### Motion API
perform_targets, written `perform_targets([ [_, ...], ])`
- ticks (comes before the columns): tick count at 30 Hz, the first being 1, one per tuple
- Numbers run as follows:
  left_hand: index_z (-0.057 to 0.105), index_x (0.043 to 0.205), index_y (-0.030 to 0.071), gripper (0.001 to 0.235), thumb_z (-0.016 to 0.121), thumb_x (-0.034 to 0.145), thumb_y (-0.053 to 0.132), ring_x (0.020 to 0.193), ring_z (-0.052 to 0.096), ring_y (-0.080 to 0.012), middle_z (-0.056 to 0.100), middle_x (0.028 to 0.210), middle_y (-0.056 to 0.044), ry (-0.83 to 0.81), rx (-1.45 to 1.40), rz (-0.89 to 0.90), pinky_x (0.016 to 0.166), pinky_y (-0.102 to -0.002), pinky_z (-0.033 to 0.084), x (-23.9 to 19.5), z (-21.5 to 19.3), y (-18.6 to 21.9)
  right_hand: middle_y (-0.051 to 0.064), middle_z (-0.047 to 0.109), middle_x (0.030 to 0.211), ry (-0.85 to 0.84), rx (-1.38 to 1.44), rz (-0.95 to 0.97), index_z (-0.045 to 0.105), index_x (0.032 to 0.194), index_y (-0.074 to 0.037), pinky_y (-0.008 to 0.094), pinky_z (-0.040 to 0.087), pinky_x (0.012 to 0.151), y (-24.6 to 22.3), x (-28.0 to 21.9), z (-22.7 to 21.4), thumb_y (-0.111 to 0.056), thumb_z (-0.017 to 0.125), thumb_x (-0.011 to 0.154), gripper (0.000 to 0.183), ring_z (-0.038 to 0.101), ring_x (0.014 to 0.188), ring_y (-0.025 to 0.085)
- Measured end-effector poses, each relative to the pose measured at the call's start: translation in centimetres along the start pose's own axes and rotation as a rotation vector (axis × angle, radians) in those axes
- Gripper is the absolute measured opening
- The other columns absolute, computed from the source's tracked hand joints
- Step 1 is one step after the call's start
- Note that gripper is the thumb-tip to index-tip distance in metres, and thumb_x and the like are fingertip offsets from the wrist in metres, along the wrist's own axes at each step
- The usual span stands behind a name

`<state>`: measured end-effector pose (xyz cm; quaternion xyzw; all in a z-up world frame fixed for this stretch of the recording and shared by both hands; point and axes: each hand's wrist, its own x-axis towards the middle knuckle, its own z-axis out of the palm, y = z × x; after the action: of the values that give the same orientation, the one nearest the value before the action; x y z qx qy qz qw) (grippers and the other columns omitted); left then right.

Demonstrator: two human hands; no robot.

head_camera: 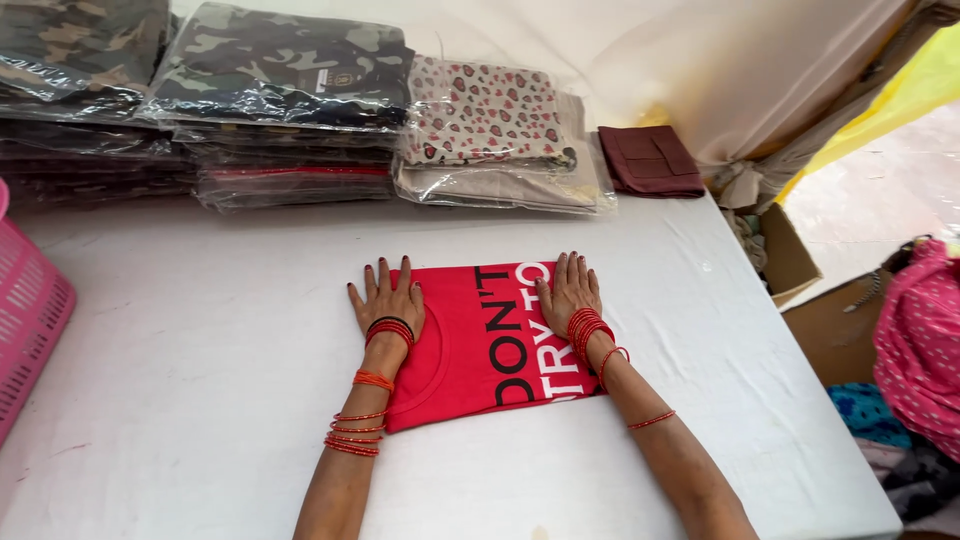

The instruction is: The person folds a red t-shirt on a white table, smoothing it out and folding it into a compact rectangle. They then place the folded shirt into a clear plastic bag and set it aside.

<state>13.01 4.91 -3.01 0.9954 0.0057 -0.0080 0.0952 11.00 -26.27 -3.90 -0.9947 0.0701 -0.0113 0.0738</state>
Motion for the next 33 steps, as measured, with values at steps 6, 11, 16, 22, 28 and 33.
perform_targets([
  [6, 0.021, 0.161, 0.03, 0.061, 0.024, 0.103, 0.048, 0.156, 0.009, -0.0305, 0.013, 0.169, -0.009, 0.036, -0.014, -0.016, 0.122, -0.06, 0.001, -0.9, -0.3, 0.3, 0.018, 0.01, 0.169, -0.002, -0.011, 0.053, 0.013, 0.161, -0.003, 0.044, 0.004, 0.127, 3.7, -3.6, 0.3, -0.059, 0.021, 0.102, 0.081, 0.004, 0.158, 0.029],
  [11, 0.033, 0.156, 0.013, 0.062, 0.043, 0.101, 0.04, 0.155, 0.017, -0.0302, 0.023, 0.167, -0.012, 0.409, 0.041, 0.319, 0.123, -0.059, 0.01, -2.6, -0.8, 1.9, 0.018, 0.01, 0.169, -0.002, -0.039, 0.065, 0.012, 0.161, -0.002, 0.044, 0.003, 0.125, 5.3, -8.2, 0.0, -0.053, 0.021, 0.102, 0.078, 0.003, 0.158, 0.028],
  [16, 0.033, 0.159, 0.008, 0.065, 0.046, 0.103, 0.038, 0.156, 0.019, -0.0337, 0.025, 0.166, -0.017, 0.236, -0.055, 0.763, 0.122, -0.056, 0.017, -9.5, -0.7, 9.7, 0.019, 0.008, 0.169, -0.01, -0.123, 0.016, 0.01, 0.161, -0.003, 0.045, 0.002, 0.125, 5.7, -13.4, -0.8, -0.051, 0.019, 0.103, 0.075, 0.002, 0.157, 0.029],
  [22, 0.024, 0.159, 0.026, 0.066, 0.033, 0.1, 0.056, 0.154, 0.007, -0.0323, 0.014, 0.168, -0.009, -0.159, -0.001, 0.852, 0.121, -0.063, 0.001, -14.3, -0.1, 12.6, 0.02, 0.006, 0.168, -0.077, -0.219, -0.067, 0.004, 0.16, -0.003, 0.045, 0.0, 0.123, 7.2, -18.1, -1.5, -0.053, 0.017, 0.102, 0.078, -0.001, 0.155, 0.03],
  [28, 0.043, 0.151, 0.02, 0.063, 0.031, 0.101, 0.057, 0.154, 0.02, -0.0314, 0.036, 0.161, -0.009, -0.193, -0.115, 0.898, 0.123, -0.061, 0.007, -12.8, 0.4, 13.4, 0.014, 0.013, 0.17, -0.06, 0.207, -0.182, 0.013, 0.162, -0.009, 0.044, 0.004, 0.125, 7.6, -13.2, -2.5, -0.055, 0.017, 0.103, 0.075, 0.006, 0.157, 0.027],
  [33, 0.053, 0.147, 0.008, 0.071, 0.038, 0.1, 0.059, 0.15, 0.034, -0.0335, 0.049, 0.154, -0.015, -0.161, -0.169, 1.045, 0.127, -0.052, 0.016, -13.1, 0.7, 15.6, 0.007, 0.022, 0.171, -0.089, 0.357, -0.552, 0.027, 0.161, -0.011, 0.043, 0.006, 0.129, 3.3, -5.8, -3.2, -0.047, 0.019, 0.107, 0.066, 0.014, 0.16, 0.021],
])
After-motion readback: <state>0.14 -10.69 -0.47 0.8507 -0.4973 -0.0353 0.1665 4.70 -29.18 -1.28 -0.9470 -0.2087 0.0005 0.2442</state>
